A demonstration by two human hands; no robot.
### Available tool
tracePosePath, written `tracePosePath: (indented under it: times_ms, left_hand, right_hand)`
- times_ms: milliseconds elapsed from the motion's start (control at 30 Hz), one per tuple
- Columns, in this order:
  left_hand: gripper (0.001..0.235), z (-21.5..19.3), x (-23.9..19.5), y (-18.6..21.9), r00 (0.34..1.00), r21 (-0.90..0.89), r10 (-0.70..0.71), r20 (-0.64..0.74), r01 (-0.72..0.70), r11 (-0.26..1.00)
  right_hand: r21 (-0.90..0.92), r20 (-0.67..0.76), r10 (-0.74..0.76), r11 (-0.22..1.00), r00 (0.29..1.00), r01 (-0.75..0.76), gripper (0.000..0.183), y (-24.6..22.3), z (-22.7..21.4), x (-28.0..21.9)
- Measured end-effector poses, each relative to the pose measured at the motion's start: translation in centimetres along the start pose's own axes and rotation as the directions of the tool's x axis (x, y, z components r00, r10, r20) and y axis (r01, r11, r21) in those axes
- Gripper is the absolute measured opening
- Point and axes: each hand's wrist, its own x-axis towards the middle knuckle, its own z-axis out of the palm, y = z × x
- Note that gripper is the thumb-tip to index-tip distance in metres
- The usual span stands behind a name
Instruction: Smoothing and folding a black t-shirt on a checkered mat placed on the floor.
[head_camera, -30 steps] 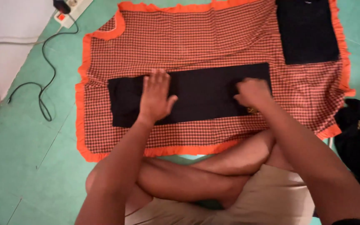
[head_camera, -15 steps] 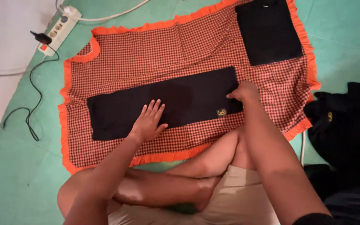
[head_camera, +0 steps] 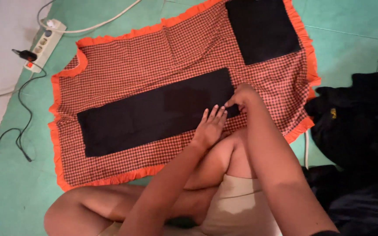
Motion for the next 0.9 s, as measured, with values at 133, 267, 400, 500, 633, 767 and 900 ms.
tracePosePath:
  times_ms: [133, 267, 400, 500, 633, 767, 900]
  left_hand:
    - [0.091, 0.1, -0.1, -0.3, 0.998, 0.021, -0.014, -0.068, 0.015, 1.000]
    - [0.061, 0.6, -0.5, -1.4, 0.793, 0.082, 0.057, -0.606, -0.009, 0.997]
    - [0.065, 0.2, -1.9, -1.3, 0.938, 0.192, 0.031, -0.344, 0.038, 0.981]
    - [0.067, -0.6, -2.3, -1.0, 0.968, 0.202, 0.006, -0.251, 0.046, 0.978]
    - [0.079, -1.5, -2.2, -0.2, 0.996, 0.110, -0.074, -0.038, 0.078, 0.991]
    - [0.091, -1.0, -2.6, -0.2, 0.997, 0.129, -0.059, -0.055, 0.065, 0.990]
    - [0.086, -0.8, -2.7, -0.3, 0.993, 0.036, -0.059, -0.104, 0.063, 0.997]
  right_hand:
    - [-0.045, 0.287, 0.159, 0.987, 0.945, -0.153, 0.091, 1.7, 0.1, 2.4]
    - [-0.137, 0.155, 0.166, 0.980, 0.974, -0.146, 0.068, 2.7, 0.6, 3.8]
    - [-0.517, 0.063, 0.065, 0.856, 0.996, -0.023, 0.030, 2.8, 0.1, 4.4]
    - [-0.474, -0.018, 0.007, 0.881, 1.000, -0.015, 0.038, 2.1, 0.3, 3.5]
    - [-0.334, -0.050, -0.078, 0.941, 0.996, 0.057, 0.052, 1.2, 0.0, 1.5]
    - [-0.151, -0.191, -0.171, 0.978, 0.967, 0.143, 0.037, 1.1, 0.1, 2.3]
    - [-0.078, -0.220, -0.182, 0.983, 0.958, 0.169, 0.044, 1.1, 0.5, 1.4]
